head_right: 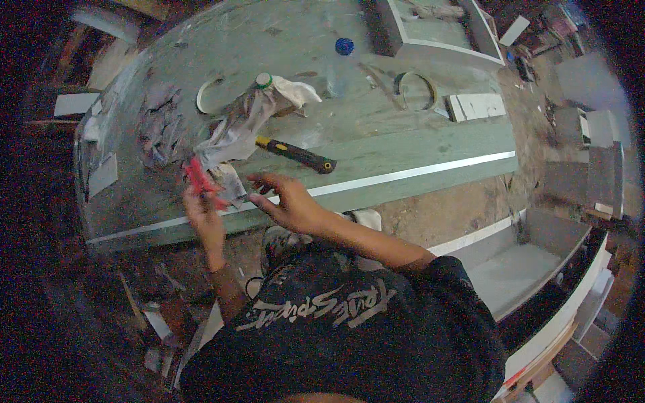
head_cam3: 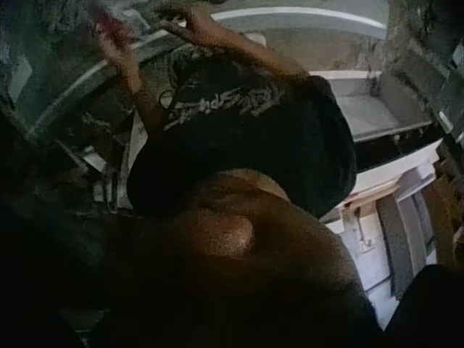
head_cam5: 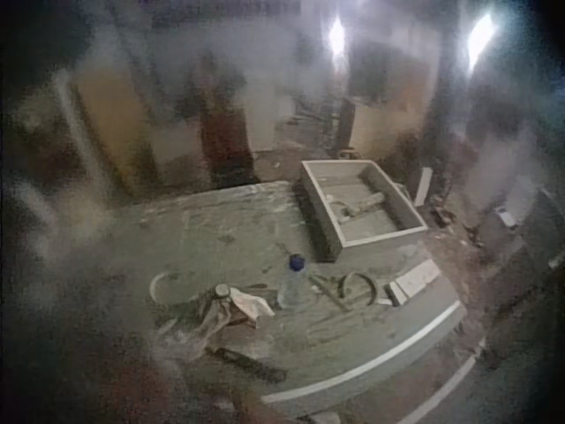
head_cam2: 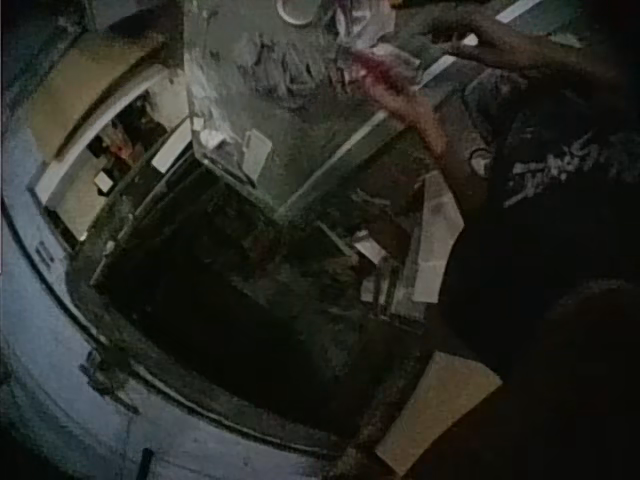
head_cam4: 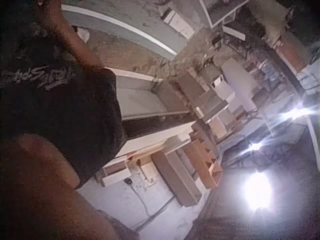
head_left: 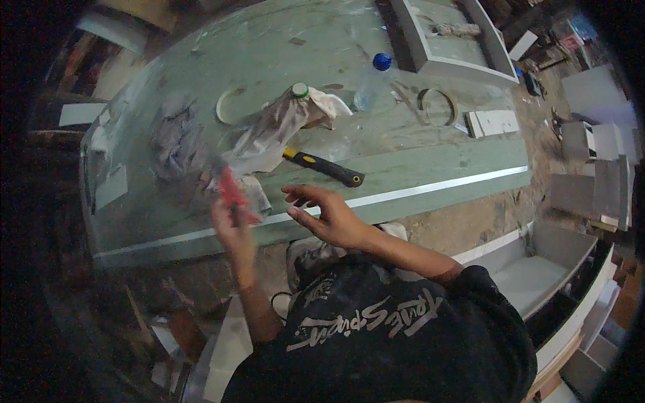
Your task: The person cleans a bottle cap using a cloth and then uses a small blade to remove or scrape the top of the cap.
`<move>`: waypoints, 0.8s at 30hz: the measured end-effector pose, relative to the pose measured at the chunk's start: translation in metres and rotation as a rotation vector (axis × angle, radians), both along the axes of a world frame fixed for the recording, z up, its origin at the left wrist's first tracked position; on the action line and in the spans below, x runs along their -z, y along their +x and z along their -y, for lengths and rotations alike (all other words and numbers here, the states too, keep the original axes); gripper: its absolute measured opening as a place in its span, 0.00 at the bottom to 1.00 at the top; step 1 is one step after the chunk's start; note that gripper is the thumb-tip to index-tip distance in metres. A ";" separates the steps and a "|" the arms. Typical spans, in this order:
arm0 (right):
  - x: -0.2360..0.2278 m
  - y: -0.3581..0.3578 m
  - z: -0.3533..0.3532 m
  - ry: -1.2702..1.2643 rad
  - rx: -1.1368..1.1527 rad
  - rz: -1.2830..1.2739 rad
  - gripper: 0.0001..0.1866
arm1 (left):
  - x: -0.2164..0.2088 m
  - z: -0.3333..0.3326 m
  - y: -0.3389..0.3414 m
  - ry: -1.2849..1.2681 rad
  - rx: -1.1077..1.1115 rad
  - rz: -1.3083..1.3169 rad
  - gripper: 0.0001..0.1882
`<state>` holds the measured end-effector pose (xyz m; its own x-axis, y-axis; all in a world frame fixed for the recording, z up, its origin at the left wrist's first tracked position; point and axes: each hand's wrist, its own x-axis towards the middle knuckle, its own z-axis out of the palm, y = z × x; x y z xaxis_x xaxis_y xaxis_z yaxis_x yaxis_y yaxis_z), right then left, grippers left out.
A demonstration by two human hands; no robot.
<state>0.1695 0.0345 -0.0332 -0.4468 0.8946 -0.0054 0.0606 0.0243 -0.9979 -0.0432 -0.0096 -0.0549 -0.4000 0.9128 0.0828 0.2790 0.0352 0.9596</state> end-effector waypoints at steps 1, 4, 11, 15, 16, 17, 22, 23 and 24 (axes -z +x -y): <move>-0.002 -0.005 0.003 0.031 0.053 -0.042 0.16 | -0.012 -0.001 0.022 -0.031 0.064 0.100 0.21; -0.006 -0.007 0.005 0.115 0.241 -0.085 0.16 | -0.014 -0.009 0.063 0.025 0.170 0.085 0.28; -0.021 0.028 -0.019 0.634 0.464 -0.032 0.16 | -0.066 -0.036 0.112 -0.050 0.433 0.225 0.66; -0.034 0.035 -0.022 0.615 0.495 0.016 0.17 | -0.069 -0.038 0.127 -0.023 0.425 0.210 0.67; -0.036 0.036 -0.021 0.586 0.507 0.000 0.18 | -0.068 -0.037 0.130 -0.024 0.410 0.225 0.67; -0.038 0.037 -0.020 0.557 0.517 -0.016 0.18 | -0.069 -0.037 0.132 -0.028 0.425 0.247 0.67; -0.046 0.051 -0.019 0.643 0.482 0.120 0.17 | -0.078 -0.035 0.140 -0.037 0.460 0.359 0.66; -0.046 0.051 -0.018 0.679 0.469 0.162 0.17 | -0.077 -0.035 0.139 -0.038 0.466 0.345 0.66; -0.044 0.051 -0.018 0.703 0.459 0.165 0.17 | -0.074 -0.034 0.137 -0.039 0.472 0.331 0.66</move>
<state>0.2200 0.0525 0.0112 -0.0815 0.8065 0.5857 0.3596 0.5718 -0.7374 0.0935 0.0249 0.0194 0.0523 0.9985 -0.0143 -0.0419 0.0165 0.9990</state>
